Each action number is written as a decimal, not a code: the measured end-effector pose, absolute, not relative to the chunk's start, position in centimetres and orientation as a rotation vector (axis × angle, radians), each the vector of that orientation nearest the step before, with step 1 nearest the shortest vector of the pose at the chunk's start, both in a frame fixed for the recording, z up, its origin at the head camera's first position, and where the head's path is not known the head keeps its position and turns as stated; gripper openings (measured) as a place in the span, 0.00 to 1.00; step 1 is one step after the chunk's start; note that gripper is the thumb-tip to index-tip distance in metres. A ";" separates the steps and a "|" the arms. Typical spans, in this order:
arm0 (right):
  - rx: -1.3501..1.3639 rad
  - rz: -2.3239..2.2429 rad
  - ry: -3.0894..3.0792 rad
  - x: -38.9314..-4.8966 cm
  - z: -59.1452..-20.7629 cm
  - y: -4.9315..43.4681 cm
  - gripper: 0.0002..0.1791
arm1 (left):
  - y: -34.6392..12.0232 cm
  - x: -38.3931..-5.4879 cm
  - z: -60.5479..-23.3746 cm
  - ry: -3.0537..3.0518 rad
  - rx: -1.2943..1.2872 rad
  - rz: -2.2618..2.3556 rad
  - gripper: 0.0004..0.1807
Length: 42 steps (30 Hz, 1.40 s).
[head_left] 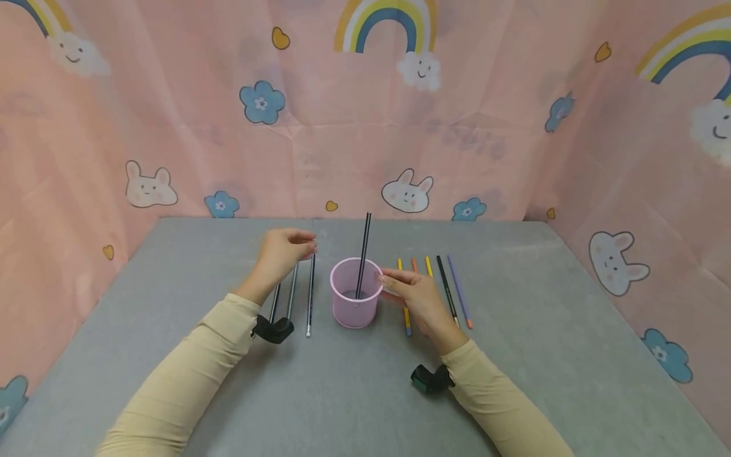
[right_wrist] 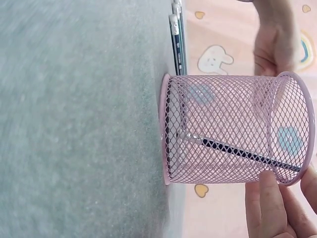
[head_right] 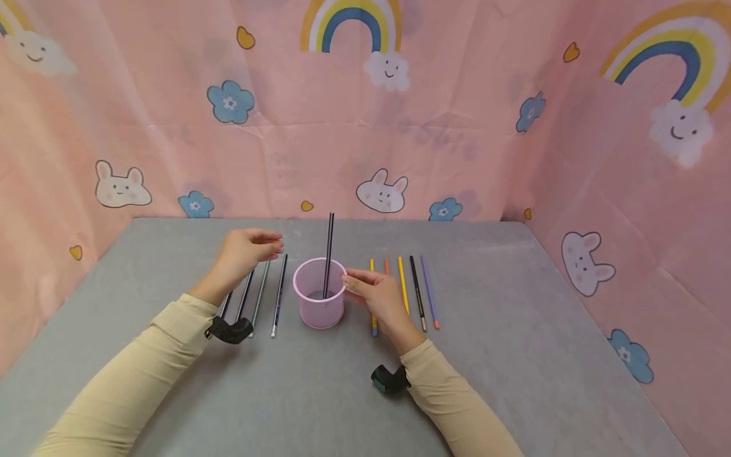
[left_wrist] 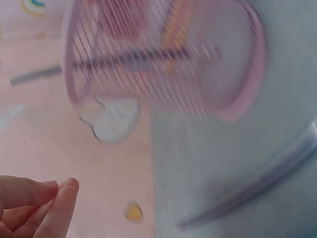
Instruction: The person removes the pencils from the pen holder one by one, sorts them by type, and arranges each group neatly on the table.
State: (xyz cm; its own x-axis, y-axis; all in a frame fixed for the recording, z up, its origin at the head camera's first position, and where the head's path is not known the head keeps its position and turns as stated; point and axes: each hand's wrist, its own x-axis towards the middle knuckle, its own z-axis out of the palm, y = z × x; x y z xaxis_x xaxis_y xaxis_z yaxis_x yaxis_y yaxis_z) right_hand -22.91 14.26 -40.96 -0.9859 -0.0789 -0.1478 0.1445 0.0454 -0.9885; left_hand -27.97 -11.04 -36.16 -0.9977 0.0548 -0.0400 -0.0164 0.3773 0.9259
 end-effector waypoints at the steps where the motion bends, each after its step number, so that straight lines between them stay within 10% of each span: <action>1: 0.068 -2.066 2.148 -22.9 -40.9 14.3 0.19 | -10.5 -27.8 -35.9 2.535 0.053 1.746 0.17; 42: 0.066 -2.063 2.148 -23.0 -41.0 14.4 0.20 | -3.1 -27.5 -36.2 2.581 0.206 1.794 0.16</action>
